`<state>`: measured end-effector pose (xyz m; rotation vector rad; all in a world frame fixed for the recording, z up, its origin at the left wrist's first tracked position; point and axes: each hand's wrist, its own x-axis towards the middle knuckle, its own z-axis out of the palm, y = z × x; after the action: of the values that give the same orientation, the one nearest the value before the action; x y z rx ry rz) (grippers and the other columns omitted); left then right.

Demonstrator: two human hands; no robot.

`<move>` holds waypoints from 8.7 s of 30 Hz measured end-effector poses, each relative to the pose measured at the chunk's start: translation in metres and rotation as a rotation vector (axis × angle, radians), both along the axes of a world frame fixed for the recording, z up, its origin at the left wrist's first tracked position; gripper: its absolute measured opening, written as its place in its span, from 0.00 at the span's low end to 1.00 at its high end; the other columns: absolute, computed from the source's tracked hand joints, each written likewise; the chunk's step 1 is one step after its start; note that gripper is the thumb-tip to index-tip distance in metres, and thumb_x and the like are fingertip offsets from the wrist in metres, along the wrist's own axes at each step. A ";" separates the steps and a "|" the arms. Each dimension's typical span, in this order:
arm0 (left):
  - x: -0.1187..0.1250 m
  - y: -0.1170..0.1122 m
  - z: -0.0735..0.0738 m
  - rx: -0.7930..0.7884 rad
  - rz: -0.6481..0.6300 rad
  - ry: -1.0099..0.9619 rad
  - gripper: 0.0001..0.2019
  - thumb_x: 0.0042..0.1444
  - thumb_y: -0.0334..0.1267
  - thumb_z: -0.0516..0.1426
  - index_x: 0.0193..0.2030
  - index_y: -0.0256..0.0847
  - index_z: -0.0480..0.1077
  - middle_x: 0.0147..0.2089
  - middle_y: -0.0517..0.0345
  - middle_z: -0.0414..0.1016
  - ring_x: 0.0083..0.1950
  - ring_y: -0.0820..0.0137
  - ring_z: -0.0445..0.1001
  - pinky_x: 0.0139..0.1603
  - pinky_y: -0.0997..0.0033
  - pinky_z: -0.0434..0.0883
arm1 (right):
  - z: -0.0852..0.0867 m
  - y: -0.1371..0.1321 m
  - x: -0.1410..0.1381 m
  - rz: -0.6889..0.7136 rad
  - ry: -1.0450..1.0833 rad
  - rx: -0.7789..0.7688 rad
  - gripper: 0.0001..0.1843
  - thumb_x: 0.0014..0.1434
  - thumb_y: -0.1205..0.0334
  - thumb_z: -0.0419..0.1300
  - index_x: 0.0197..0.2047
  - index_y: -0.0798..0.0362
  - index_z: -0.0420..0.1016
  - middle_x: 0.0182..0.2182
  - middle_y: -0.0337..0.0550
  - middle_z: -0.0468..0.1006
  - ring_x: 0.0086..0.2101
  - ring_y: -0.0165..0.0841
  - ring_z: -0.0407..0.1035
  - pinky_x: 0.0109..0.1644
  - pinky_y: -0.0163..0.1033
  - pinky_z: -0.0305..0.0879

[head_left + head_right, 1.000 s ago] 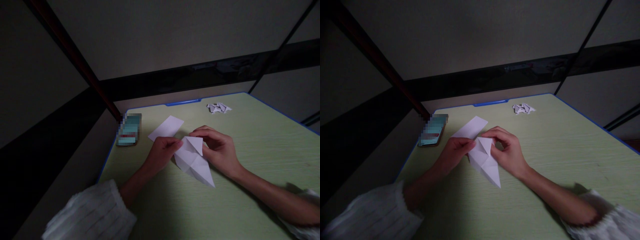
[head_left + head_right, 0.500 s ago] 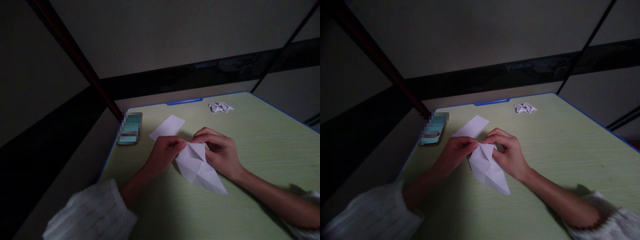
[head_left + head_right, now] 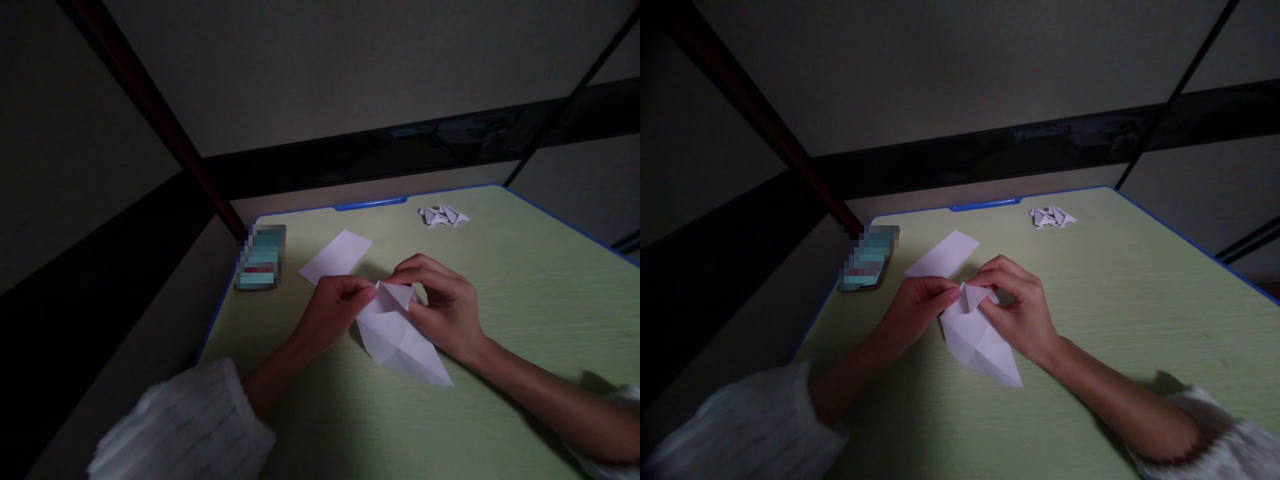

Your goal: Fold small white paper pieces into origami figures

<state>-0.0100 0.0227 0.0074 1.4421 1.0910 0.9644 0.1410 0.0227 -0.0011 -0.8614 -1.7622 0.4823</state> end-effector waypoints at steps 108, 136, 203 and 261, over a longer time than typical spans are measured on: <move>-0.004 0.005 0.002 -0.107 0.266 -0.143 0.11 0.42 0.35 0.58 0.15 0.34 0.64 0.16 0.63 0.66 0.17 0.78 0.66 0.18 0.80 0.64 | 0.005 0.011 -0.003 0.089 0.574 -0.724 0.21 0.37 0.64 0.66 0.34 0.54 0.62 0.20 0.34 0.73 0.19 0.26 0.66 0.22 0.31 0.62; -0.001 0.001 -0.008 -0.120 0.488 -0.402 0.11 0.41 0.41 0.58 0.17 0.36 0.66 0.17 0.65 0.61 0.22 0.78 0.58 0.21 0.79 0.54 | -0.006 -0.005 -0.024 0.304 0.814 -1.007 0.30 0.32 0.71 0.67 0.38 0.50 0.58 0.27 0.36 0.76 0.29 0.29 0.71 0.37 0.35 0.66; 0.004 0.000 -0.013 0.153 0.440 -0.146 0.03 0.40 0.31 0.59 0.24 0.34 0.72 0.23 0.61 0.70 0.24 0.77 0.66 0.23 0.80 0.63 | -0.003 -0.001 -0.016 0.201 0.391 -0.884 0.10 0.42 0.63 0.62 0.18 0.58 0.66 0.08 0.33 0.67 0.10 0.21 0.58 0.14 0.27 0.54; 0.003 0.001 -0.009 -0.008 0.352 -0.168 0.07 0.39 0.37 0.60 0.23 0.34 0.72 0.15 0.63 0.66 0.18 0.79 0.62 0.18 0.80 0.61 | -0.004 0.000 -0.013 0.056 0.411 -0.537 0.16 0.41 0.67 0.62 0.35 0.52 0.63 0.23 0.35 0.71 0.22 0.27 0.66 0.22 0.31 0.63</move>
<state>-0.0072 0.0241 -0.0015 1.1578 1.2434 1.3022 0.1282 0.0229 -0.0050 -0.9925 -1.2925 1.1189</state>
